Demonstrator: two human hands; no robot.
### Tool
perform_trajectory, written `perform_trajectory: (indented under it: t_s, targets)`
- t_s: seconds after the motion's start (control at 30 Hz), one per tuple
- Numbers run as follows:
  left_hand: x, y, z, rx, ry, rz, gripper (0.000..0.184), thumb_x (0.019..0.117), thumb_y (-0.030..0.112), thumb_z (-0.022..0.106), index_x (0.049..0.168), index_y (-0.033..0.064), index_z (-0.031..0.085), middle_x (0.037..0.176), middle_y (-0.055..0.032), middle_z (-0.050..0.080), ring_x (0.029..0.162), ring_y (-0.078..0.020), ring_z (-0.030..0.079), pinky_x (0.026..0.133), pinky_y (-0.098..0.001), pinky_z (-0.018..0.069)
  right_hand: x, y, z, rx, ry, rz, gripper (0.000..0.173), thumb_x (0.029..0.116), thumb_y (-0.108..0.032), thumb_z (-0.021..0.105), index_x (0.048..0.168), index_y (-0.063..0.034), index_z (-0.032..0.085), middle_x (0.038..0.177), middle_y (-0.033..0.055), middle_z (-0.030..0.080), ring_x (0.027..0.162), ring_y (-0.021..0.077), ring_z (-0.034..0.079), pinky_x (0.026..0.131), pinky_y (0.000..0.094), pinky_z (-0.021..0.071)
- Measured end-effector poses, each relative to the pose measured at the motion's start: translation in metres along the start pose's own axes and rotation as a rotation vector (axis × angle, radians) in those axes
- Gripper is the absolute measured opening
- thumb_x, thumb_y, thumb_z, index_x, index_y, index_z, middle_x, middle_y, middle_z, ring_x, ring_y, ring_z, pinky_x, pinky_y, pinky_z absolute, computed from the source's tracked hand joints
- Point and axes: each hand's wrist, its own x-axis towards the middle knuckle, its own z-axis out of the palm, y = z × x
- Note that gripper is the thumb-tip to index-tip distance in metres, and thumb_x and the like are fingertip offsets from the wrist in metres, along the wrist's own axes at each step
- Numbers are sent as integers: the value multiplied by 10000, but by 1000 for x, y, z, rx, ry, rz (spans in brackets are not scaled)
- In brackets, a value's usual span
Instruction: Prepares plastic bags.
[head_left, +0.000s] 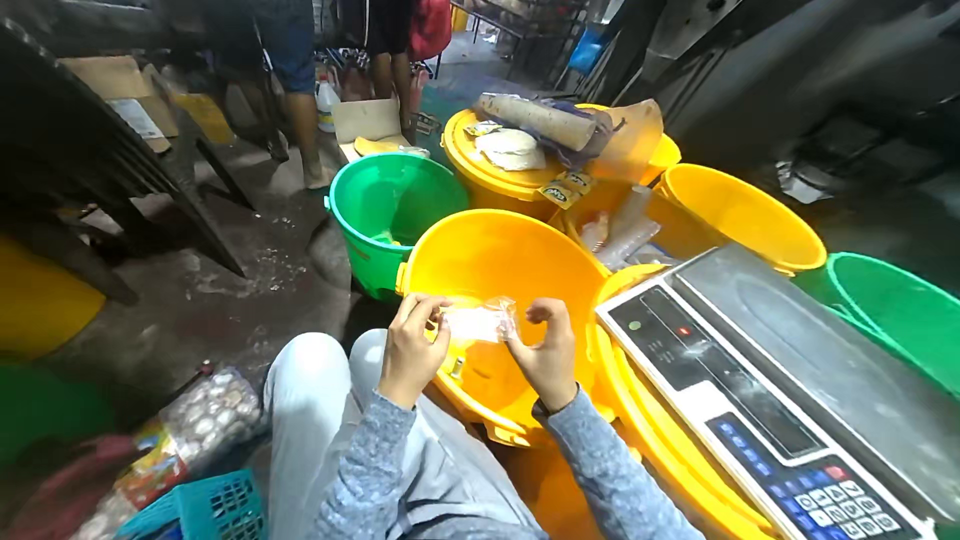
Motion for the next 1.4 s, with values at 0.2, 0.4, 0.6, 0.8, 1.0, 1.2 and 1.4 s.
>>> perform_trajectory:
  t_s: [0.2,0.4,0.6,0.8,1.0,1.2,1.4]
  targets:
    - [-14,-4,-4,239,20,174,143,902,111,654,1023,89,728,1057,-130,699,885,-205,694,724,-298,583,-2,2,3,-14,-9,-87,172,868,-152,635,732,-47,628,687,61,626,683,174,610,690,330,505]
    - [-26,22,-14,167,-192,-373,237,870,247,709,1016,60,715,840,-38,706,686,-152,658,647,-340,555,-4,-9,3,286,116,55,124,831,-44,680,847,-23,558,706,-39,545,628,-52,498,596,98,433]
    - [-25,17,-22,-1014,-97,-954,149,1049,80,474,1113,30,600,880,-11,695,496,19,455,459,-131,380,-11,-11,11,5,21,-132,239,822,-186,752,940,10,684,747,81,674,683,152,645,667,294,560]
    - [-32,24,-8,-1378,172,-1063,362,1089,202,262,990,101,595,698,26,608,418,9,418,397,-132,373,-23,-32,14,319,-215,142,154,918,-123,688,979,-6,767,814,40,741,673,39,669,633,194,577]
    - [-34,-12,-14,-1189,-478,-766,295,1001,231,473,870,187,733,664,129,606,518,49,474,483,-137,388,1,-47,-14,1597,-513,1186,365,1070,-233,385,909,-142,699,739,-32,681,515,-27,541,475,120,455]
    - [-33,3,-9,-1783,-292,-785,190,832,343,735,745,175,749,644,52,652,523,-27,590,475,-175,461,2,-24,-4,1827,-598,1026,251,952,-320,627,787,-164,733,663,-66,613,531,-11,519,496,148,426]
    - [-10,-30,-17,-1296,-873,-360,283,963,470,638,1054,250,791,771,119,721,650,45,629,630,-144,517,6,-22,-16,1734,-503,1014,303,950,-340,527,764,-191,714,687,-45,666,597,38,611,577,220,527]
